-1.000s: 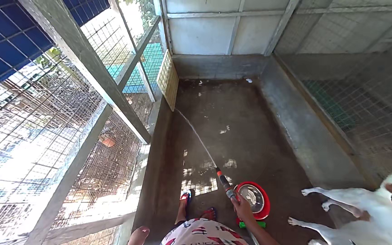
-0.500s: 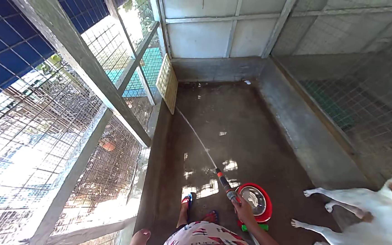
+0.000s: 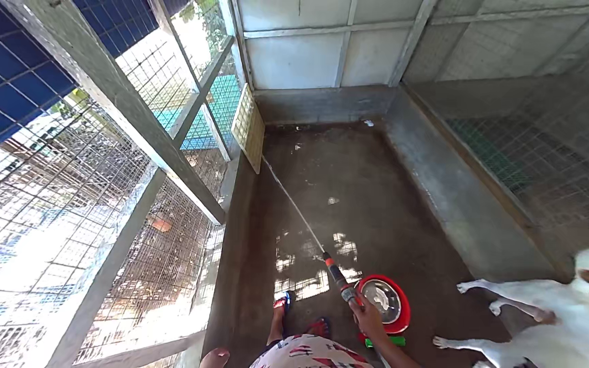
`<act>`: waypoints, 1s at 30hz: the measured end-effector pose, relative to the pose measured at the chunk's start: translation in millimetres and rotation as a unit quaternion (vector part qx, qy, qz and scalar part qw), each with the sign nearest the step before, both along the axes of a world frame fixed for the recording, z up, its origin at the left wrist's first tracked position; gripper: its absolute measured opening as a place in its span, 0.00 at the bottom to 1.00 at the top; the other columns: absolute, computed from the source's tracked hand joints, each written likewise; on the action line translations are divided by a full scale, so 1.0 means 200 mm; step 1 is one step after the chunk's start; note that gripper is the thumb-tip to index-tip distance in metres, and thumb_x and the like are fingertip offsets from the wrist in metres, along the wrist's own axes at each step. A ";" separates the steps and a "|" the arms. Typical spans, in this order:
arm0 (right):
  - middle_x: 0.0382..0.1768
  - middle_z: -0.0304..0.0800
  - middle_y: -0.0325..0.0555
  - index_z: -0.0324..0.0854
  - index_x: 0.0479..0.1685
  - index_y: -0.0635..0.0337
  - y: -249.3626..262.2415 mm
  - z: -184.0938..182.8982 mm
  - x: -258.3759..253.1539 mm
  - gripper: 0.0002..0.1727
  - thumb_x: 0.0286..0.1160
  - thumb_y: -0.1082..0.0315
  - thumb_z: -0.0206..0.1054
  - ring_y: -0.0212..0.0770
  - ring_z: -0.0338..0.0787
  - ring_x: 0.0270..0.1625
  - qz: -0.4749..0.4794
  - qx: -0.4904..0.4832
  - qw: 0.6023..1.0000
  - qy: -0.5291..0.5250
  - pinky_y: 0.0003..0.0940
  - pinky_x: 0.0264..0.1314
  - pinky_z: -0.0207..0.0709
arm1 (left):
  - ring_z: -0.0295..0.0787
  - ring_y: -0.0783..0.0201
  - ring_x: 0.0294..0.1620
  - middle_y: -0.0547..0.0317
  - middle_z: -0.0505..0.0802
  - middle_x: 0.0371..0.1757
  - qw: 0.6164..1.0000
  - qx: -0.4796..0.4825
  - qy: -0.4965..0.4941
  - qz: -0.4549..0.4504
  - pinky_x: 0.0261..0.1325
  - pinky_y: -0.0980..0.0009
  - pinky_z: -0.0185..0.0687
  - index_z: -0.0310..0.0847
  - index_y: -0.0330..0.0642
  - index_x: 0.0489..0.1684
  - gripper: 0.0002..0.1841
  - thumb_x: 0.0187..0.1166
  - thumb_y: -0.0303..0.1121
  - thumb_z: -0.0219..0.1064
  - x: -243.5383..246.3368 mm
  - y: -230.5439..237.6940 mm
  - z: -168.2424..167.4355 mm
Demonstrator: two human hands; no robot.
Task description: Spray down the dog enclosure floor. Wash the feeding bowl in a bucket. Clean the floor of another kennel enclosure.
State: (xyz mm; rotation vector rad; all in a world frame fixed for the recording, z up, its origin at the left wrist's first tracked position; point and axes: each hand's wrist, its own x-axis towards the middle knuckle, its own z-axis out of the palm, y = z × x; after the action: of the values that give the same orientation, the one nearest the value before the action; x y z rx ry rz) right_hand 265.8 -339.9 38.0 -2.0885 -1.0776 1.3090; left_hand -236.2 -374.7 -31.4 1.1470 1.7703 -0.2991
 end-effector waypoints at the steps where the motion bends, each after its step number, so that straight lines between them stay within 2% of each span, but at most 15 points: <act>1: 0.28 0.86 0.55 0.61 0.90 0.62 0.00 0.00 0.00 0.33 0.88 0.63 0.64 0.43 0.79 0.21 -0.003 0.003 1.000 0.002 0.40 0.29 0.77 | 0.80 0.42 0.79 0.39 0.89 0.72 1.000 -0.003 -0.002 -0.002 0.85 0.42 0.65 0.85 0.38 0.70 0.20 0.90 0.42 0.61 0.00 0.00 -0.01; 13: 0.26 0.84 0.53 0.62 0.89 0.63 -0.01 0.04 0.00 0.32 0.88 0.65 0.63 0.40 0.77 0.20 -0.032 0.027 0.999 0.021 0.38 0.27 0.75 | 0.79 0.41 0.80 0.39 0.88 0.72 1.000 0.008 -0.004 -0.013 0.86 0.42 0.64 0.85 0.36 0.69 0.20 0.91 0.40 0.60 -0.01 -0.02 -0.04; 20: 0.27 0.85 0.54 0.64 0.88 0.61 -0.01 0.03 -0.01 0.32 0.87 0.64 0.64 0.41 0.78 0.20 -0.029 0.027 0.999 0.013 0.39 0.27 0.75 | 0.81 0.42 0.78 0.40 0.89 0.71 1.000 0.008 -0.009 -0.003 0.85 0.42 0.66 0.86 0.37 0.69 0.20 0.90 0.40 0.60 -0.01 -0.03 -0.04; 25: 0.27 0.85 0.54 0.63 0.88 0.64 -0.02 0.04 0.00 0.31 0.87 0.66 0.64 0.40 0.77 0.20 -0.031 0.036 0.999 0.027 0.38 0.27 0.75 | 0.81 0.42 0.79 0.39 0.89 0.71 1.000 0.006 -0.008 -0.004 0.85 0.42 0.66 0.86 0.37 0.69 0.19 0.90 0.40 0.61 -0.01 -0.03 -0.04; 30: 0.27 0.86 0.55 0.65 0.87 0.64 -0.03 0.06 -0.01 0.31 0.86 0.66 0.65 0.42 0.78 0.20 -0.003 0.024 1.000 0.009 0.39 0.29 0.76 | 0.81 0.42 0.79 0.40 0.89 0.72 1.000 0.004 -0.008 -0.012 0.85 0.42 0.65 0.85 0.38 0.70 0.19 0.91 0.40 0.60 -0.02 -0.03 -0.06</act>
State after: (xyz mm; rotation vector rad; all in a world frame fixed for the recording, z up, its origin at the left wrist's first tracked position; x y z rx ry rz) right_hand 263.6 -346.2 50.9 -2.0388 -1.0850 1.2841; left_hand -240.2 -380.6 -43.5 1.1741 1.7451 -0.2969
